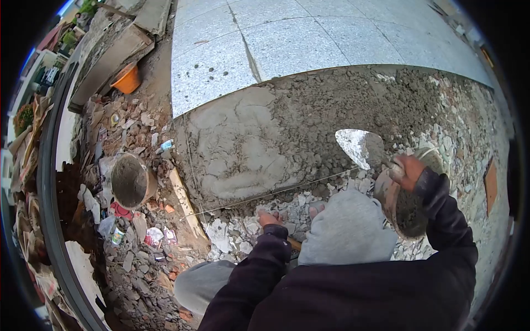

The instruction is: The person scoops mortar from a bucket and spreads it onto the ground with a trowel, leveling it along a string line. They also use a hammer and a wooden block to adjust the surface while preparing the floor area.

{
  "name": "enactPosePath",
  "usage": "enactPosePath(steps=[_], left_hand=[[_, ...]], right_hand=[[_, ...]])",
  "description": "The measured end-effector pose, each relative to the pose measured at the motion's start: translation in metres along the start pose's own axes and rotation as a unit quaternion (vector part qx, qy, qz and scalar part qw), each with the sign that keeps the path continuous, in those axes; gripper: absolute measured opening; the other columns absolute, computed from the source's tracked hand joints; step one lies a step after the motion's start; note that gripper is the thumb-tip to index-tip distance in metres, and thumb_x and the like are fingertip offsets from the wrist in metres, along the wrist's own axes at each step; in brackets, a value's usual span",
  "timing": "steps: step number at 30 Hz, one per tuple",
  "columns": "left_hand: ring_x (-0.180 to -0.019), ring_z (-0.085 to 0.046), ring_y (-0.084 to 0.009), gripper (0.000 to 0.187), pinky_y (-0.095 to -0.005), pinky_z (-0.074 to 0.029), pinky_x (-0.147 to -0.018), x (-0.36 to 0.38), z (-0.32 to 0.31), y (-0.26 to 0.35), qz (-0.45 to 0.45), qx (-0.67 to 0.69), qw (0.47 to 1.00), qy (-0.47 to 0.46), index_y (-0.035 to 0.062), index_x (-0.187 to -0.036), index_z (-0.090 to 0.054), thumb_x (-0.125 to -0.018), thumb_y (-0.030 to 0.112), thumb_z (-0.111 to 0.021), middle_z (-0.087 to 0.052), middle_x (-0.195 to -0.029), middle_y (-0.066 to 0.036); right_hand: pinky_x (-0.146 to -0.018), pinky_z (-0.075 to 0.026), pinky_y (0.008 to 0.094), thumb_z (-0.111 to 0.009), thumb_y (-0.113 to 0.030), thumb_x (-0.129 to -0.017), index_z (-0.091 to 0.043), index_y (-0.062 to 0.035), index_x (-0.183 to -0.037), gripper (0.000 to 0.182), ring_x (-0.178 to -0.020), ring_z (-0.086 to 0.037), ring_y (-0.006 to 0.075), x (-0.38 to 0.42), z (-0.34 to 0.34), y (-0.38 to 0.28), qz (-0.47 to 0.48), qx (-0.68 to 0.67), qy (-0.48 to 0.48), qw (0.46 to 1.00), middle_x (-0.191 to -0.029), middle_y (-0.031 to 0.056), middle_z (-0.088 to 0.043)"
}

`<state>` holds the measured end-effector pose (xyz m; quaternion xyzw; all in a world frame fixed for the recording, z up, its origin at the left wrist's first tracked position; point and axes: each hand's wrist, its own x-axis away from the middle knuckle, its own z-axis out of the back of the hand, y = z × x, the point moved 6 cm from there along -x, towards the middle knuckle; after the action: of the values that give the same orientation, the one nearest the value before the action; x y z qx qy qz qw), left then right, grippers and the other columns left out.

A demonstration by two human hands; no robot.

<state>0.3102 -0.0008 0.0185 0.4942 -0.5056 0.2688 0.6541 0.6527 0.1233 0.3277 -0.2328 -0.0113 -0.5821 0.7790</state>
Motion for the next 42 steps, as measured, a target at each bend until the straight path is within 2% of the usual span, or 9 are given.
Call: enactPosePath(steps=[2, 4, 8, 12, 14, 21, 24, 29, 42], left_hand=[[-0.077, -0.045, -0.0185, 0.039, -0.0298, -0.040, -0.056, 0.023, -0.011, -0.006, -0.032, -0.063, 0.997, -0.030, 0.0122, -0.115, -0.035, -0.085, 0.036, -0.043, -0.042, -0.098, -0.007], [-0.079, -0.047, -0.0176, 0.039, -0.0289, -0.040, -0.062, 0.008, -0.027, -0.017, -0.125, -0.218, 0.947, -0.201, 0.0103, -0.117, -0.035, -0.085, 0.030, -0.044, -0.045, -0.097, -0.005], [-0.084, -0.051, -0.0164, 0.044, -0.0275, -0.043, -0.073, 0.064, -0.085, -0.061, -0.097, -0.336, 0.813, -0.466, 0.0022, -0.120, -0.034, -0.086, 0.028, -0.044, -0.046, -0.107, -0.008], [-0.088, -0.052, -0.0175, 0.052, -0.0268, -0.042, -0.077, 0.117, -0.126, -0.117, -0.095, -0.393, 0.668, -0.625, -0.0006, -0.125, -0.030, -0.085, 0.026, -0.050, -0.047, -0.108, -0.010], [-0.098, -0.048, -0.0211, 0.058, -0.0293, -0.041, -0.081, 0.069, -0.131, -0.188, 0.054, -0.502, 0.586, -0.633, 0.0053, -0.130, -0.021, -0.083, 0.021, -0.053, -0.040, -0.119, -0.014], [-0.127, -0.011, -0.0270, 0.106, -0.0340, -0.030, -0.095, 0.174, -0.153, -0.237, 0.117, -0.451, 0.361, -0.808, 0.0171, -0.126, 0.028, -0.075, 0.017, -0.064, 0.015, -0.138, -0.014], [-0.127, -0.012, -0.0303, 0.106, -0.0336, -0.024, -0.098, 0.211, -0.163, -0.245, 0.063, -0.499, 0.328, -0.800, 0.0110, -0.125, 0.030, -0.076, 0.022, -0.063, 0.010, -0.138, -0.018], [-0.127, -0.009, -0.0272, 0.111, -0.0341, -0.019, -0.100, 0.210, -0.158, -0.254, 0.169, -0.492, 0.372, -0.769, 0.0068, -0.124, 0.028, -0.071, 0.028, -0.067, 0.003, -0.137, -0.020], [-0.122, -0.026, -0.0267, 0.079, -0.0335, -0.024, -0.098, 0.184, -0.153, -0.220, 0.035, -0.528, 0.380, -0.759, 0.0071, -0.132, 0.006, -0.082, 0.039, -0.048, -0.019, -0.133, -0.018]], right_hand=[[-0.069, -0.042, 0.0417, -0.057, -0.023, -0.071, -0.053, -0.0023, -0.090, 0.029, -0.077, -0.053, 0.0370, 0.078, 0.038, 0.033, -0.135, 0.054, 0.016, 0.989, -0.076, 0.0194, -0.055], [-0.066, -0.043, 0.0413, -0.058, -0.025, -0.070, -0.054, -0.0045, -0.087, 0.027, -0.074, -0.053, 0.0361, 0.143, 0.070, 0.044, -0.259, 0.174, 0.050, 0.949, -0.073, 0.0189, -0.055], [-0.065, -0.046, 0.0412, -0.052, -0.015, -0.070, -0.057, -0.0027, -0.080, 0.017, -0.073, -0.058, 0.0332, 0.186, 0.060, 0.080, -0.430, 0.290, -0.151, 0.842, -0.075, 0.0178, -0.058], [-0.065, -0.047, 0.0385, -0.049, -0.016, -0.073, -0.060, -0.0066, -0.080, 0.016, -0.075, -0.060, 0.0279, 0.163, 0.001, 0.135, -0.401, 0.265, -0.176, 0.859, -0.079, 0.0128, -0.061], [-0.066, -0.048, 0.0368, -0.048, -0.016, -0.075, -0.061, -0.0120, -0.084, 0.017, -0.077, -0.061, 0.0260, 0.154, -0.034, 0.167, -0.384, 0.258, -0.239, 0.854, -0.085, 0.0101, -0.062], [-0.071, -0.047, 0.0378, -0.053, -0.018, -0.071, -0.059, -0.0141, -0.091, 0.021, -0.083, -0.059, 0.0279, 0.161, -0.101, 0.201, -0.352, 0.144, -0.329, 0.865, -0.090, 0.0105, -0.059], [-0.071, -0.047, 0.0387, -0.060, -0.021, -0.065, -0.057, -0.0088, -0.092, 0.030, -0.084, -0.058, 0.0302, 0.157, -0.100, 0.164, -0.309, 0.096, -0.371, 0.870, -0.088, 0.0144, -0.059], [-0.070, -0.047, 0.0402, -0.059, -0.016, -0.063, -0.060, -0.0039, -0.088, 0.028, -0.087, -0.057, 0.0321, 0.162, -0.109, 0.137, -0.293, 0.053, -0.380, 0.876, -0.089, 0.0181, -0.059], [-0.063, -0.047, 0.0381, -0.063, -0.021, -0.065, -0.055, -0.0002, -0.086, 0.030, -0.071, -0.058, 0.0328, 0.185, -0.096, 0.104, -0.289, -0.116, -0.112, 0.944, -0.073, 0.0179, -0.059]])
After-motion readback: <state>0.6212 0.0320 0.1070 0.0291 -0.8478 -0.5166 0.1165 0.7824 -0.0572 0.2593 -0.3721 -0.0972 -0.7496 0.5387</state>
